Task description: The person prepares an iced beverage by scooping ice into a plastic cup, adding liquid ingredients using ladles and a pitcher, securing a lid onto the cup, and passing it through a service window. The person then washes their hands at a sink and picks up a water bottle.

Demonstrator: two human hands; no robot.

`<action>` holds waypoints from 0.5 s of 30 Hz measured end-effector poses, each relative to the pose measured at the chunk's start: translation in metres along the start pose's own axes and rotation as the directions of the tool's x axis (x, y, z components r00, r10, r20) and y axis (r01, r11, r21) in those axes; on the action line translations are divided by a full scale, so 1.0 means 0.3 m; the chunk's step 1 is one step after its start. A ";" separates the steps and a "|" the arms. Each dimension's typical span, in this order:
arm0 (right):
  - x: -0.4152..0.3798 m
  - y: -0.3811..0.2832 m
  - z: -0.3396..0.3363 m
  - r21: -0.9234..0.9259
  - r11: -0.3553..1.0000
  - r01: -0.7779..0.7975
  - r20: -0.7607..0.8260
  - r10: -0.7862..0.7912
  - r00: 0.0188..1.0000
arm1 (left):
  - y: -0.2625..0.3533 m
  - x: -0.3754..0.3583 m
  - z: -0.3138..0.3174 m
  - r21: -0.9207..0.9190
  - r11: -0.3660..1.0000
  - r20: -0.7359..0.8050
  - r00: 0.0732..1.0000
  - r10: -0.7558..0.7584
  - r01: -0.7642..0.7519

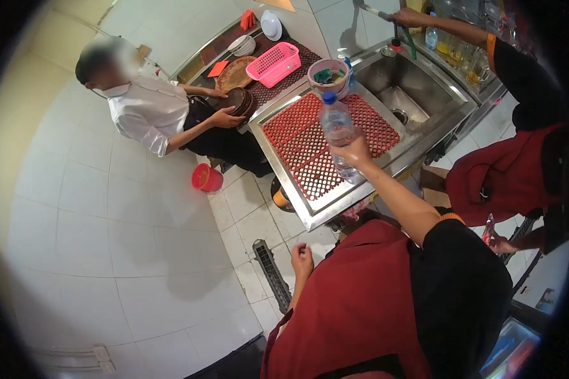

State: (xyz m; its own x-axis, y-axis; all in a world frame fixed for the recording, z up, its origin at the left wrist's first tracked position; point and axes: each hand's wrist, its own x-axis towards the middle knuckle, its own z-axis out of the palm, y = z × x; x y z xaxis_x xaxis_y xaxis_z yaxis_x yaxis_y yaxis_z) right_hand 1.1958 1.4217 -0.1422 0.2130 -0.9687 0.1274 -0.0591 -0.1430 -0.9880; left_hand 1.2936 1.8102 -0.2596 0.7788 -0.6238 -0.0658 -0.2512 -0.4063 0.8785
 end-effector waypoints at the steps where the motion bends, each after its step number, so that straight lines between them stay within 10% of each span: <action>1: 0.042 -0.027 0.029 -0.056 0.998 0.013 0.041 -0.011 0.999 | 0.070 0.056 0.033 -0.004 0.999 0.051 0.997 0.050 -0.050; 7: 0.302 -0.088 0.237 -0.220 0.968 0.119 -0.068 -0.137 0.988 | 0.414 0.214 0.161 0.115 0.924 0.284 0.903 0.322 -0.365; 15: 0.687 -0.093 0.421 -0.306 0.948 0.084 0.041 -0.075 0.996 | 0.357 0.177 0.145 -0.093 0.979 0.330 0.933 -0.142 0.182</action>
State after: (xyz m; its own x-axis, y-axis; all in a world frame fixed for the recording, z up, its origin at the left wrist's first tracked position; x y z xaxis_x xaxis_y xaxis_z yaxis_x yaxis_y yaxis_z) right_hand 1.3645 1.2516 -0.0995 0.2570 -0.9460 0.1974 -0.3362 -0.2791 -0.8995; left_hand 1.2832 1.7046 -0.1896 0.5725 -0.7447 -0.3429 -0.0507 -0.4496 0.8918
